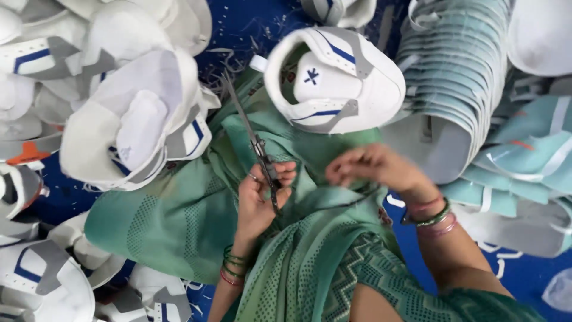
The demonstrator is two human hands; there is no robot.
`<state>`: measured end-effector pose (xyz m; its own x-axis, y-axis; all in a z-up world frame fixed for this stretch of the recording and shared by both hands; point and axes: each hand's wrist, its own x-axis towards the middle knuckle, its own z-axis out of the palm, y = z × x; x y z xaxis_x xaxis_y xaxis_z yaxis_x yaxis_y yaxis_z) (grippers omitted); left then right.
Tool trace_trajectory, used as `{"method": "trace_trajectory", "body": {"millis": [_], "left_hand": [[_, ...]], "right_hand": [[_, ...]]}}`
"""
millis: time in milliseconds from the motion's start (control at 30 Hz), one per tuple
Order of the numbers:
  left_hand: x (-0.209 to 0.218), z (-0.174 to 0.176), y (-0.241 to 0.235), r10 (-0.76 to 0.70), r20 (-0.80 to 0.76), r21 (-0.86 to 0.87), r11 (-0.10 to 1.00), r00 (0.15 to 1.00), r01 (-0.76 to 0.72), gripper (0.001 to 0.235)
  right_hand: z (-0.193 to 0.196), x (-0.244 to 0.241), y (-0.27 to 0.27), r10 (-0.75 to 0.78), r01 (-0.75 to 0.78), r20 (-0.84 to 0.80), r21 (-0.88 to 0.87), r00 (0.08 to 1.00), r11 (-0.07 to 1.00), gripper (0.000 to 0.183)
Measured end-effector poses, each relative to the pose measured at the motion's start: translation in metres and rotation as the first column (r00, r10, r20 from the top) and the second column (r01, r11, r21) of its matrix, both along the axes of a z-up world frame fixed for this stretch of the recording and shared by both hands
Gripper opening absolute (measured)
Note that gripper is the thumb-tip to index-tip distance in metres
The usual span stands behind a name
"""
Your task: The person trims excess material and finishes shoe uppers using scissors.
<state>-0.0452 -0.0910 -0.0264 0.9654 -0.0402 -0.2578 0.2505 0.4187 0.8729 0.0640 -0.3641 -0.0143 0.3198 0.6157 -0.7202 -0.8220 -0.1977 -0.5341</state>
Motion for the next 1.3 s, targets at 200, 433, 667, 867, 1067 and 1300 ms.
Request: {"method": "trace_trajectory", "body": {"millis": [200, 433, 667, 867, 1067, 1300], "left_hand": [[-0.013, -0.016, -0.001, -0.18, -0.15, -0.145, 0.977, 0.972, 0.159, 0.031], [-0.009, 0.005, 0.008, -0.351, -0.174, -0.301, 0.909, 0.92, 0.29, 0.035], [-0.003, -0.027, 0.0, -0.649, -0.125, -0.556, 0.673, 0.75, 0.489, 0.041], [0.01, -0.035, -0.003, -0.616, -0.086, -0.648, 0.631, 0.783, 0.426, 0.036], [0.006, -0.043, -0.019, -0.616, -0.206, -0.534, 0.722, 0.761, 0.44, 0.023], [0.017, -0.023, -0.013, -0.598, -0.082, -0.557, 0.691, 0.798, 0.461, 0.04]], "right_hand": [[0.067, 0.044, 0.014, 0.124, 0.389, 0.981, -0.175, 0.152, 0.905, 0.017], [0.029, 0.064, 0.03, 0.39, 0.411, 0.91, -0.305, -0.141, 0.859, 0.016], [0.025, 0.071, 0.029, 0.117, 0.47, 0.954, -0.239, 0.275, 0.849, 0.004], [0.0, 0.069, 0.018, -0.105, 0.451, 0.929, -0.071, 0.354, 0.89, 0.005], [-0.018, 0.079, 0.009, -0.559, 0.503, 0.737, 0.343, 0.379, 0.793, 0.006], [0.028, 0.069, 0.031, -0.332, 0.641, 0.913, 0.111, 0.236, 0.76, 0.024]]}}
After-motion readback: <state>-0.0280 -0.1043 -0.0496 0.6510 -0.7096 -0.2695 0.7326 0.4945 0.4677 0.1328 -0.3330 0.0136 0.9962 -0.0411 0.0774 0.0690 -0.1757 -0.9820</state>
